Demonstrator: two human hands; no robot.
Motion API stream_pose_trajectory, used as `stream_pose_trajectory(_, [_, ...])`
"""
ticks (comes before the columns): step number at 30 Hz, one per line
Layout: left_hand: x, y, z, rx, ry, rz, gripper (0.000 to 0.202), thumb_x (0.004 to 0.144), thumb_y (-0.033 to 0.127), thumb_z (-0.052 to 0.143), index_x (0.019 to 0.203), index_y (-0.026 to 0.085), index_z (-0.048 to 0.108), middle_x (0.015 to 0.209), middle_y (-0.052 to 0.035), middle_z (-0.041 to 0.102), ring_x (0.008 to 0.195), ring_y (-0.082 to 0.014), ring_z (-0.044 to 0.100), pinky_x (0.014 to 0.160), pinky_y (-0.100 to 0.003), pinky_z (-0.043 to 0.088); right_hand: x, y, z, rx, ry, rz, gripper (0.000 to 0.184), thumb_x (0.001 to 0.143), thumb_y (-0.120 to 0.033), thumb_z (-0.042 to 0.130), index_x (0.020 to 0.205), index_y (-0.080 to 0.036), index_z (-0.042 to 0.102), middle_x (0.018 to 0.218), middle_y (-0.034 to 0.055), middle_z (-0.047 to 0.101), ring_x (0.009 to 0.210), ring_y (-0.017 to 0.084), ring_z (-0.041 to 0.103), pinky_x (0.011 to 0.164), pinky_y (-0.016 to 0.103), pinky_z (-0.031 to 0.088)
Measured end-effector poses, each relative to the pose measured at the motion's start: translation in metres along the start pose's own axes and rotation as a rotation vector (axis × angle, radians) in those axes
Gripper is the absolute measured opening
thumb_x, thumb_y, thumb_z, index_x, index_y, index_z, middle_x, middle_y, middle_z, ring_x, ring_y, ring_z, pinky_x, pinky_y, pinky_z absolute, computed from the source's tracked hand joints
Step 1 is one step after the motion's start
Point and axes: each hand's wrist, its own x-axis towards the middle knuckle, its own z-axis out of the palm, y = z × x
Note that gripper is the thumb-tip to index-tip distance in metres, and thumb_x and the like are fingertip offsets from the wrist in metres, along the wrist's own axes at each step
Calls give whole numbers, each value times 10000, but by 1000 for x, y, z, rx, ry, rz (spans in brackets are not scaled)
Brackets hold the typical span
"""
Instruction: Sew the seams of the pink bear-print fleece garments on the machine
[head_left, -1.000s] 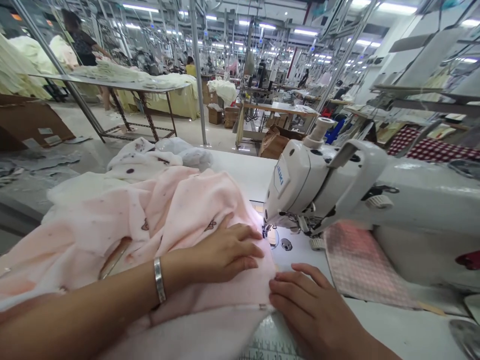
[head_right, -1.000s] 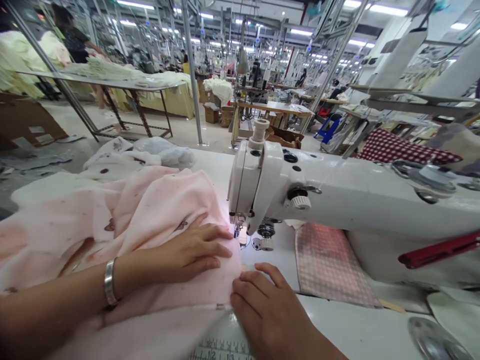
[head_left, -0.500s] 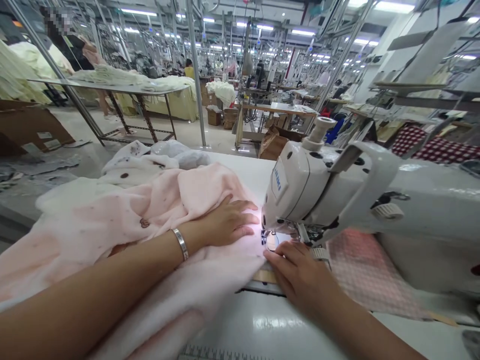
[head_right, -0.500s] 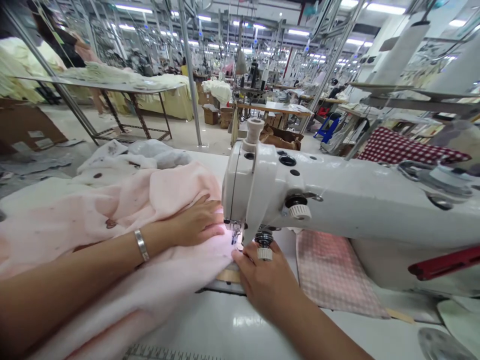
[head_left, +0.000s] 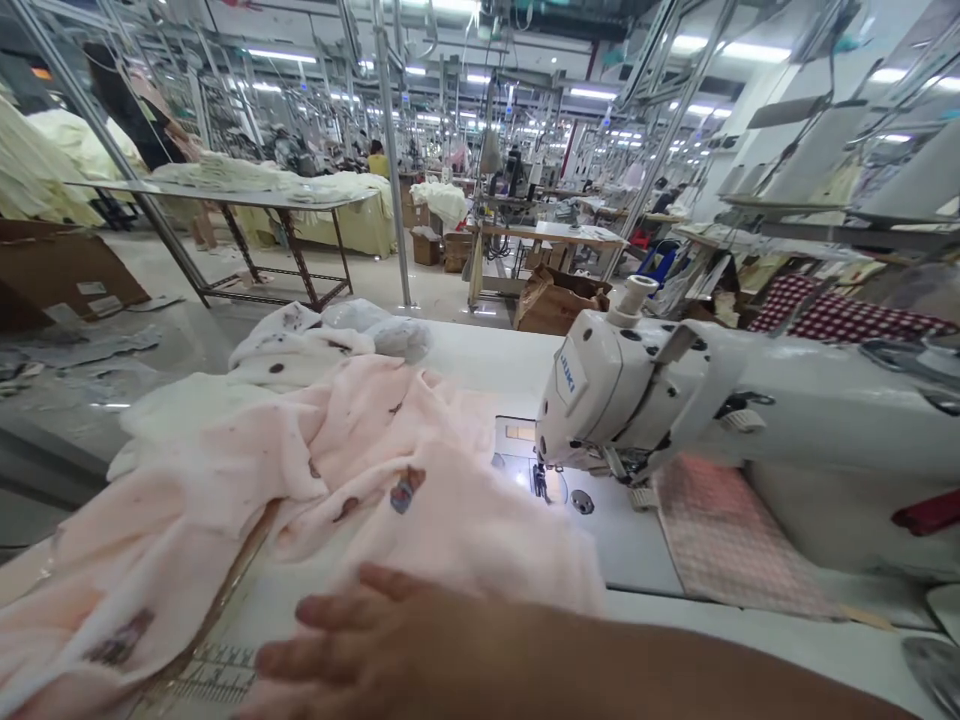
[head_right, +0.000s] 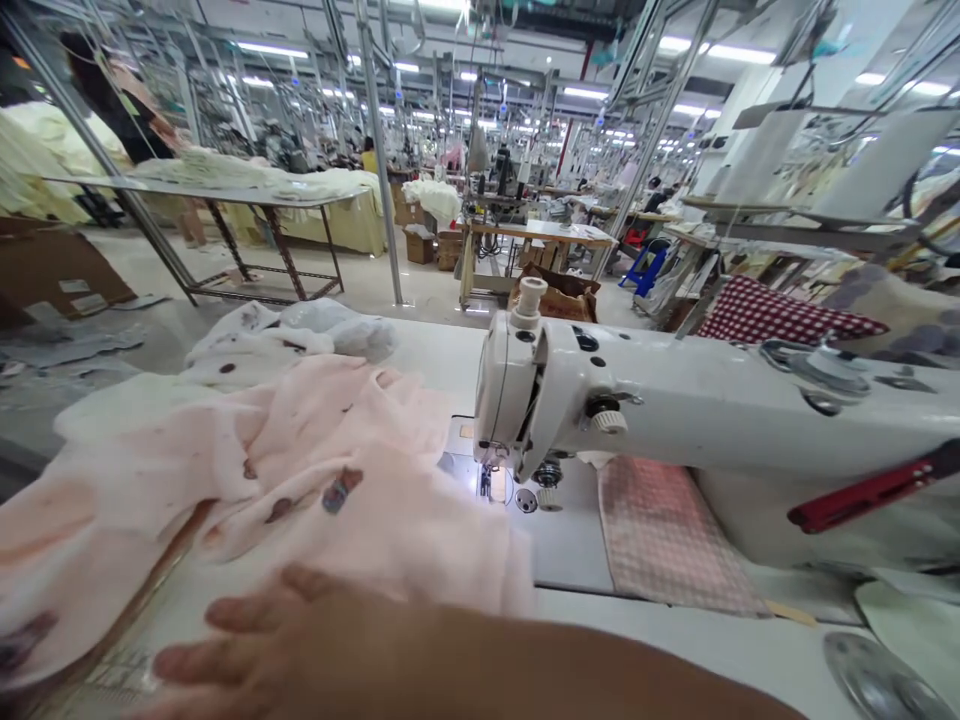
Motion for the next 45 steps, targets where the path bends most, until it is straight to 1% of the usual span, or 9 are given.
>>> stream_pose_trajectory(3, [-22,7,-6,2,22,41,440,845,311,450,1249,487,441,1167,41,597,1189,-241,471,959,-490,413,16,47,16,116,-31,377,569,866,-616,370,1327,-283,391,1402,-39,405,1266,190,389,973,333,417])
stream_pose_trajectory(6, [-40,-5,-20,3,38,9,492,869,323,440,1357,294,381,1315,-74,497,1236,-270,420,1015,-493,369,11,77,16,60,32,664,448,969,-354,259,1300,-98,416,1323,141,484,1195,249,468,954,440,411])
stream_pose_trajectory(12, [-71,-87,-86,51,-220,273,620,887,434,470,1428,309,193,1440,-54,333,1300,-264,346,1068,-450,266,-92,10,3,1,-28,435,467,924,-440,401,1332,-215,383,1416,40,387,1322,239,298,1069,489,263])
stream_pose_trajectory(16, [-71,-78,-119,119,-268,263,516,885,471,450,1366,305,357,1389,-41,422,1221,-279,439,1008,-410,327,-170,-21,-5,-266,100,601,333,901,-299,476,1204,-169,513,1240,124,547,1152,274,483,884,451,430])
stream_pose_trajectory(23, [-4,10,-71,187,-136,196,91,725,149,524,810,178,534,811,-63,557,695,-233,509,608,-377,421,-134,-23,-7,-76,244,531,148,874,-174,464,919,-209,601,678,9,502,641,152,424,593,298,340])
stream_pose_trajectory(30, [13,7,-65,173,-32,202,94,773,105,460,737,188,481,724,-43,509,644,-208,482,558,-346,426,-141,-21,-7,89,-19,726,588,745,-647,547,1235,-330,470,836,21,520,768,193,485,716,373,364])
stream_pose_trajectory(34, [11,16,-62,133,-142,181,91,741,165,528,828,184,506,793,-59,531,688,-234,501,557,-362,452,-151,-27,-17,23,39,713,660,686,-651,613,1224,-285,501,783,22,505,703,175,477,653,320,356])
stream_pose_trajectory(40, [18,8,-60,-15,-140,21,158,770,77,428,829,171,540,790,-44,560,692,-199,548,592,-321,452,-137,-25,-16,36,94,562,242,912,-378,443,1076,-251,569,757,13,534,720,165,470,637,301,316])
stream_pose_trajectory(45, [19,-2,-59,-77,28,30,170,852,150,393,811,179,555,755,-21,552,668,-172,539,583,-300,415,-127,-14,-6,-30,-84,710,659,728,-610,606,1269,-279,429,859,22,567,786,212,494,699,359,329])
